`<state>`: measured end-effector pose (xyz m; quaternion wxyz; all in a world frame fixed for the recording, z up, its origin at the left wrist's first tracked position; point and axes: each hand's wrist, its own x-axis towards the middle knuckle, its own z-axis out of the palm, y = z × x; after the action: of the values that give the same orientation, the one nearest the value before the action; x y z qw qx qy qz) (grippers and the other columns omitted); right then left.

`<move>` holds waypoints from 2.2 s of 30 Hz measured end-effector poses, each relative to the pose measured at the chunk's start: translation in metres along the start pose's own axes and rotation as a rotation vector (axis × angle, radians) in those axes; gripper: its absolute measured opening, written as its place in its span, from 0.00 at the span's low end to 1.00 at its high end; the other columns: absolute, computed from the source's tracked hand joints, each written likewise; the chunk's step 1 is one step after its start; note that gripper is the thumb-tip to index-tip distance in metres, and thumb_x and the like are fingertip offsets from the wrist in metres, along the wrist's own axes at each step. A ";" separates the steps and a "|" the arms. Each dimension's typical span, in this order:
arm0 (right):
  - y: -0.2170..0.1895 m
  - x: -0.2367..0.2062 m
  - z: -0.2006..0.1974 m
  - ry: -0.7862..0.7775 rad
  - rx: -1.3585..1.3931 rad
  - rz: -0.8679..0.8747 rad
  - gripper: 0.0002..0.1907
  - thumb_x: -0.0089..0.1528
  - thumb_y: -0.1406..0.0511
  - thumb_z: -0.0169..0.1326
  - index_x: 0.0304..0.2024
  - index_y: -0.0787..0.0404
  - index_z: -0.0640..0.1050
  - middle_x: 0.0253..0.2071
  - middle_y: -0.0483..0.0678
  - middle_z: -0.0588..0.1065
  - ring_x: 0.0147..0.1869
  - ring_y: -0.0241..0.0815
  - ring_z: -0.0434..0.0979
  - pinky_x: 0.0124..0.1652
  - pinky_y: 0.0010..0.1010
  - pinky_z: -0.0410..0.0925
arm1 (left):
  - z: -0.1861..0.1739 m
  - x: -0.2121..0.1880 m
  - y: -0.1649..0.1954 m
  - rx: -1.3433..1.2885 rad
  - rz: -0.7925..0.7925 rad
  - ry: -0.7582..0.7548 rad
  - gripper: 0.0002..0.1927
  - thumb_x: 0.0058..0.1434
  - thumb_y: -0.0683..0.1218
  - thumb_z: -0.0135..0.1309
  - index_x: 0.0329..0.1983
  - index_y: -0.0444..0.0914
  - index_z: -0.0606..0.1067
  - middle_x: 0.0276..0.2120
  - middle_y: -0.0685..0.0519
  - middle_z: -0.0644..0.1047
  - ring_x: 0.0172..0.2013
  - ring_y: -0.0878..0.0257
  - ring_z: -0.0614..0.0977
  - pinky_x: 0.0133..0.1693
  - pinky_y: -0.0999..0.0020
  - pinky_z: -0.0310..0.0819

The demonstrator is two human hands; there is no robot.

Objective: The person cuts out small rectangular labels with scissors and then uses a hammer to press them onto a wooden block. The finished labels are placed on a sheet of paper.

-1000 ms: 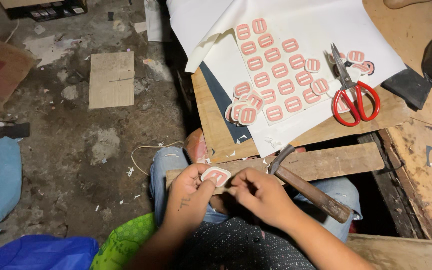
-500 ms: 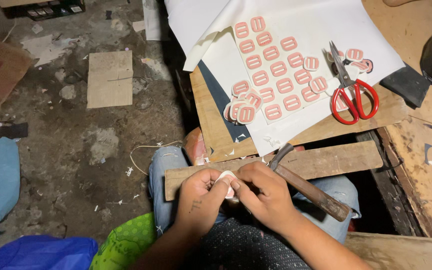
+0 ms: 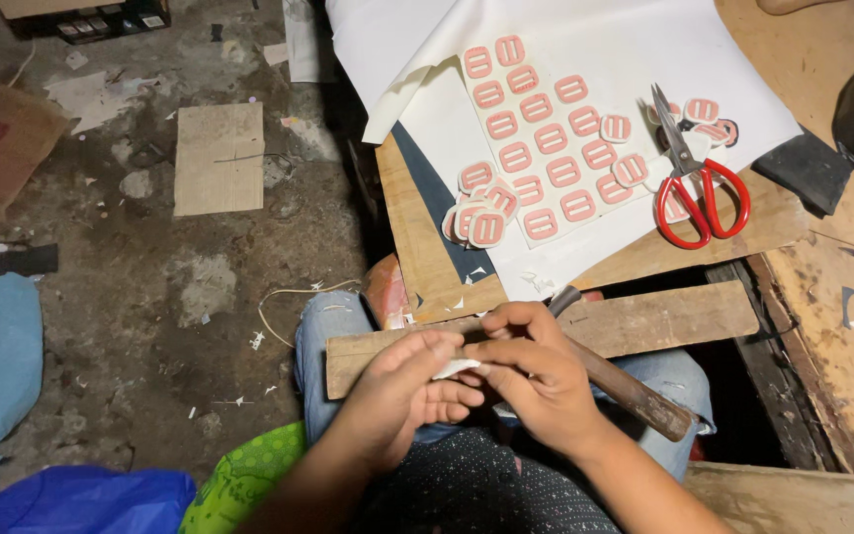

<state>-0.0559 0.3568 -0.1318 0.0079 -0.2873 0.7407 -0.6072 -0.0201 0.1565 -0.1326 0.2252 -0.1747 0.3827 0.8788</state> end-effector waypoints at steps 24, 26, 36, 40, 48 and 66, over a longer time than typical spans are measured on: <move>0.024 -0.004 0.013 0.075 0.827 0.648 0.06 0.64 0.66 0.58 0.42 0.60 0.78 0.36 0.44 0.75 0.41 0.34 0.73 0.44 0.28 0.66 | 0.014 0.005 -0.009 0.346 0.353 0.057 0.20 0.59 0.33 0.54 0.55 0.32 0.67 0.41 0.48 0.77 0.41 0.66 0.79 0.42 0.70 0.78; 0.023 -0.003 0.013 0.069 0.893 0.667 0.06 0.64 0.65 0.57 0.37 0.62 0.76 0.39 0.45 0.77 0.44 0.36 0.75 0.47 0.30 0.67 | 0.016 0.002 -0.005 0.456 0.379 0.040 0.21 0.59 0.34 0.54 0.56 0.33 0.67 0.41 0.49 0.77 0.40 0.66 0.79 0.41 0.70 0.78; 0.023 0.000 0.011 0.176 0.996 0.722 0.06 0.64 0.67 0.53 0.44 0.55 0.77 0.37 0.46 0.77 0.44 0.37 0.76 0.46 0.30 0.68 | 0.018 0.008 -0.003 0.297 0.357 0.039 0.13 0.62 0.36 0.55 0.50 0.29 0.72 0.41 0.49 0.80 0.41 0.66 0.81 0.45 0.71 0.77; 0.032 -0.007 0.011 0.133 0.753 0.593 0.04 0.65 0.68 0.56 0.41 0.62 0.77 0.37 0.44 0.77 0.42 0.34 0.74 0.45 0.27 0.67 | 0.016 0.005 -0.006 0.350 0.250 0.079 0.11 0.61 0.37 0.53 0.47 0.30 0.74 0.39 0.50 0.80 0.37 0.66 0.79 0.39 0.70 0.76; 0.029 -0.009 0.010 0.147 1.067 0.725 0.04 0.64 0.66 0.56 0.39 0.61 0.76 0.35 0.43 0.76 0.40 0.34 0.75 0.44 0.29 0.68 | 0.014 0.006 0.002 0.391 0.253 -0.073 0.10 0.61 0.36 0.54 0.46 0.32 0.74 0.39 0.53 0.78 0.38 0.69 0.79 0.39 0.73 0.76; 0.022 -0.004 0.011 0.233 0.832 0.723 0.05 0.62 0.67 0.55 0.41 0.60 0.77 0.35 0.42 0.77 0.40 0.32 0.74 0.44 0.26 0.68 | 0.010 0.017 -0.007 0.321 0.265 0.016 0.10 0.62 0.37 0.55 0.47 0.28 0.74 0.38 0.48 0.81 0.38 0.66 0.81 0.40 0.72 0.78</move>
<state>-0.0577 0.3504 -0.1561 0.2463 0.0812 0.4863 -0.8344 -0.0317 0.1731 -0.1386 0.1294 -0.0916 0.5392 0.8271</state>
